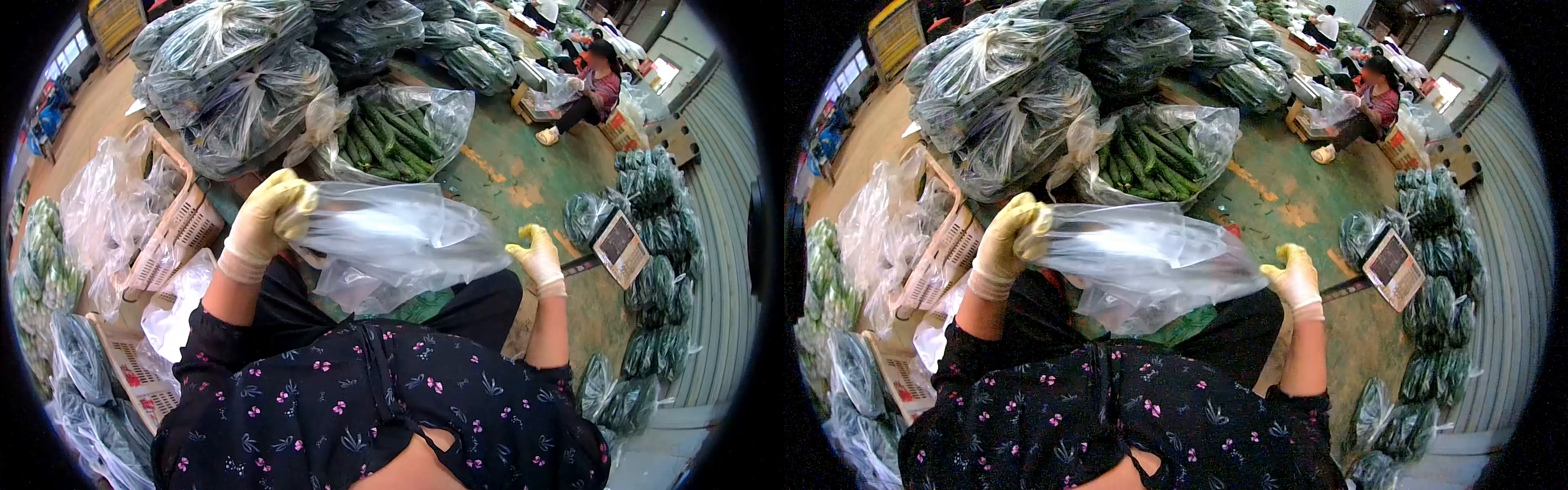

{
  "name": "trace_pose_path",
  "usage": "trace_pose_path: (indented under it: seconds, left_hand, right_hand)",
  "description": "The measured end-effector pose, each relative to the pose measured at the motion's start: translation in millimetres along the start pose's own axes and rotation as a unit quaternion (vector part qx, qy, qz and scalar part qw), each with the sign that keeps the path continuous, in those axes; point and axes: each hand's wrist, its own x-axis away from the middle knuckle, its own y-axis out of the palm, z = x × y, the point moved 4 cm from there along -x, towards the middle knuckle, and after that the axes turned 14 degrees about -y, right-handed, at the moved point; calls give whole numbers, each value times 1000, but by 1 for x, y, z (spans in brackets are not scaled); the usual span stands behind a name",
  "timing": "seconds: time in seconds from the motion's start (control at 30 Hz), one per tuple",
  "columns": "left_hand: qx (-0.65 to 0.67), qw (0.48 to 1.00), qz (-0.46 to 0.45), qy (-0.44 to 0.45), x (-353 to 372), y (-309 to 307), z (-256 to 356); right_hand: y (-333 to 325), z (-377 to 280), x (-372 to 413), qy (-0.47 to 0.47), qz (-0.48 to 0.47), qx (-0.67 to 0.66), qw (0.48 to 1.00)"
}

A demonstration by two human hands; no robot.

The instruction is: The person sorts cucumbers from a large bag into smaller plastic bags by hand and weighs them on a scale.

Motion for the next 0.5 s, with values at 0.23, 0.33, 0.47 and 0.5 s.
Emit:
trace_pose_path:
  seconds: [0.23,0.33,0.47,0.5]
  left_hand:
    - [-453,859,-220,85,-39,104,-47]
    - [-757,617,192,91,-73,4,-18]
    - [-633,585,403,308,-23,-14,80]
    - [-565,609,387,400,-10,3,90]
  right_hand:
    - [41,-166,-23,-395,12,-35,918]
    - [-2,-117,-43,-325,131,32,936]
    - [-122,-98,-10,-295,382,-25,876]
    - [-143,-110,9,-280,435,-70,853]
